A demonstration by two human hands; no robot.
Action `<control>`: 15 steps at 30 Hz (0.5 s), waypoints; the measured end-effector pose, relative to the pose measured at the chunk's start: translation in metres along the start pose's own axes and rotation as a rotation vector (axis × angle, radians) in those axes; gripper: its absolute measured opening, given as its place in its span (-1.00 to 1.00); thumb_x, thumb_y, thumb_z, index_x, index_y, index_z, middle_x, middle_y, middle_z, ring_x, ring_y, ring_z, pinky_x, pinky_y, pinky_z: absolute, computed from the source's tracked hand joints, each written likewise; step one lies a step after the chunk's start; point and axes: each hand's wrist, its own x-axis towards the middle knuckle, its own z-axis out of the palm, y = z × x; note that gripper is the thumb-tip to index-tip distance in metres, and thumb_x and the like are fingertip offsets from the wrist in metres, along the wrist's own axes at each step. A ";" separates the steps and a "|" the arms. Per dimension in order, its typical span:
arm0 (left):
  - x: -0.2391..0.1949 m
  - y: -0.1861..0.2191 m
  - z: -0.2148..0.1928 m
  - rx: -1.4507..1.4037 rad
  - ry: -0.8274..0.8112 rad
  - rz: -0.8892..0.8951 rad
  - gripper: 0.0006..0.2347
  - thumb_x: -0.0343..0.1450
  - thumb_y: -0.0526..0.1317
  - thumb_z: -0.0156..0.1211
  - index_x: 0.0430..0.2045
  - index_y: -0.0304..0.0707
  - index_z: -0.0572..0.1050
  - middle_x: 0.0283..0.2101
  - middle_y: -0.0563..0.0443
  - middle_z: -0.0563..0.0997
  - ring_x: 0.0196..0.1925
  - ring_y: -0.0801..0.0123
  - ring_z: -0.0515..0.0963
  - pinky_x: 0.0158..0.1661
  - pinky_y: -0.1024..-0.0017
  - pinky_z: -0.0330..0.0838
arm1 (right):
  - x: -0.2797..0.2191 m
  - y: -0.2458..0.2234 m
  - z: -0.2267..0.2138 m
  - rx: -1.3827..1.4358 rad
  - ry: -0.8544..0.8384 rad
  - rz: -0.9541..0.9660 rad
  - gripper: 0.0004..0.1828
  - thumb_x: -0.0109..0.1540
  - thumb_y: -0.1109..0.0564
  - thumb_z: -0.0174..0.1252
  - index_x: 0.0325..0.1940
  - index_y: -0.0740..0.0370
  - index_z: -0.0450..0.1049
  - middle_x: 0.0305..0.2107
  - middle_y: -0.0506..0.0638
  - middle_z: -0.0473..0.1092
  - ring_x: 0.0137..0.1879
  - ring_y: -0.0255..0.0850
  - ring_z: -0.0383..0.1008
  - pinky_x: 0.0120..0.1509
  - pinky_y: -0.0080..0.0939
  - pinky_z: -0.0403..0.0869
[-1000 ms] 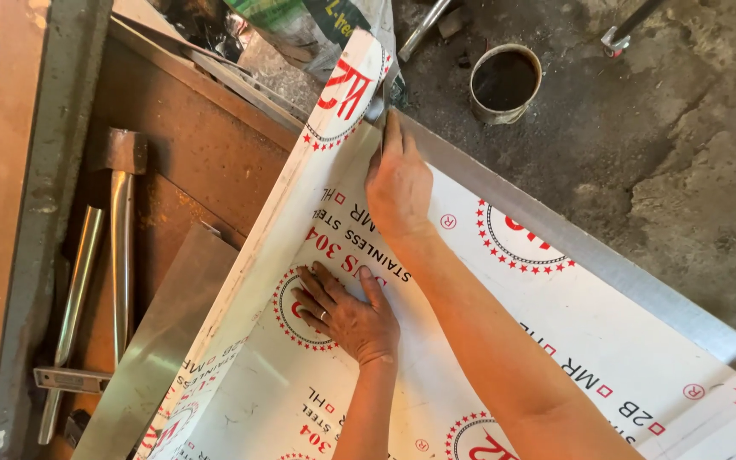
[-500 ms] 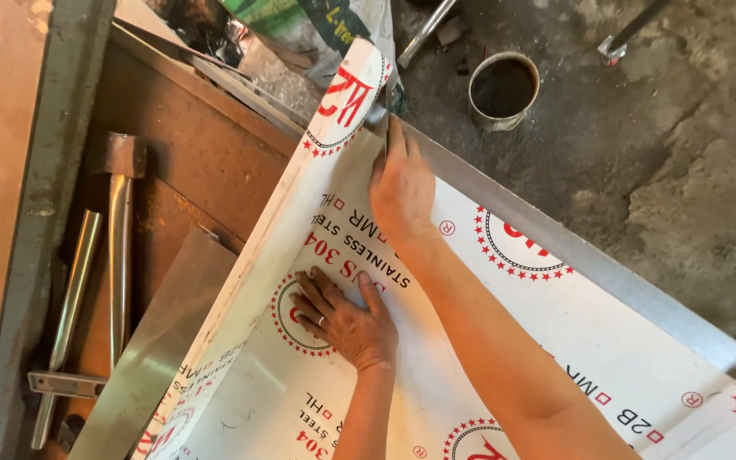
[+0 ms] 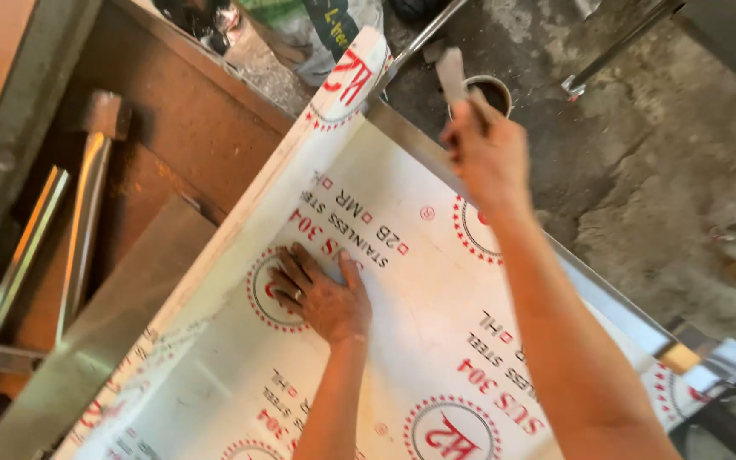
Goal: Smoothing and cleaning the edges of a stainless steel sheet using an angle grinder and manual tools.
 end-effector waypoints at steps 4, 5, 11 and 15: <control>-0.004 -0.001 -0.005 -0.039 0.003 -0.015 -0.30 0.49 0.18 -0.06 0.44 -0.36 0.10 0.55 -0.23 -0.01 0.56 -0.29 -0.11 0.42 -0.20 -0.31 | -0.050 0.001 -0.096 0.103 -0.204 0.259 -0.68 0.33 0.04 0.23 -0.13 0.41 0.48 -0.41 -0.02 0.46 -0.38 -0.34 0.40 -0.26 -0.32 0.38; -0.007 0.000 -0.006 -0.052 -0.004 -0.029 -0.30 0.49 0.18 -0.06 0.44 -0.36 0.10 0.55 -0.23 -0.01 0.56 -0.29 -0.11 0.42 -0.20 -0.31 | -0.058 0.004 -0.110 0.084 -0.210 0.257 -0.68 0.33 0.04 0.23 -0.13 0.41 0.48 -0.41 -0.02 0.46 -0.38 -0.34 0.40 -0.26 -0.32 0.38; -0.009 -0.002 -0.006 -0.065 -0.001 -0.033 -0.30 0.50 0.17 -0.03 0.45 -0.36 0.12 0.56 -0.23 0.01 0.56 -0.28 -0.11 0.43 -0.19 -0.34 | -0.067 0.065 -0.190 -0.052 -0.224 0.487 -0.67 0.18 0.20 0.32 -0.01 0.38 0.50 -0.32 0.02 0.54 -0.30 -0.30 0.50 -0.20 -0.32 0.46; -0.008 -0.001 -0.004 -0.072 0.025 -0.031 -0.32 0.51 0.15 0.04 0.45 -0.35 0.15 0.56 -0.23 0.05 0.58 -0.24 -0.08 0.47 -0.16 -0.31 | -0.056 0.067 -0.201 -0.138 -0.284 0.514 -0.64 0.17 0.15 0.34 -0.01 0.38 0.52 -0.31 -0.01 0.55 -0.26 -0.37 0.52 -0.14 -0.39 0.50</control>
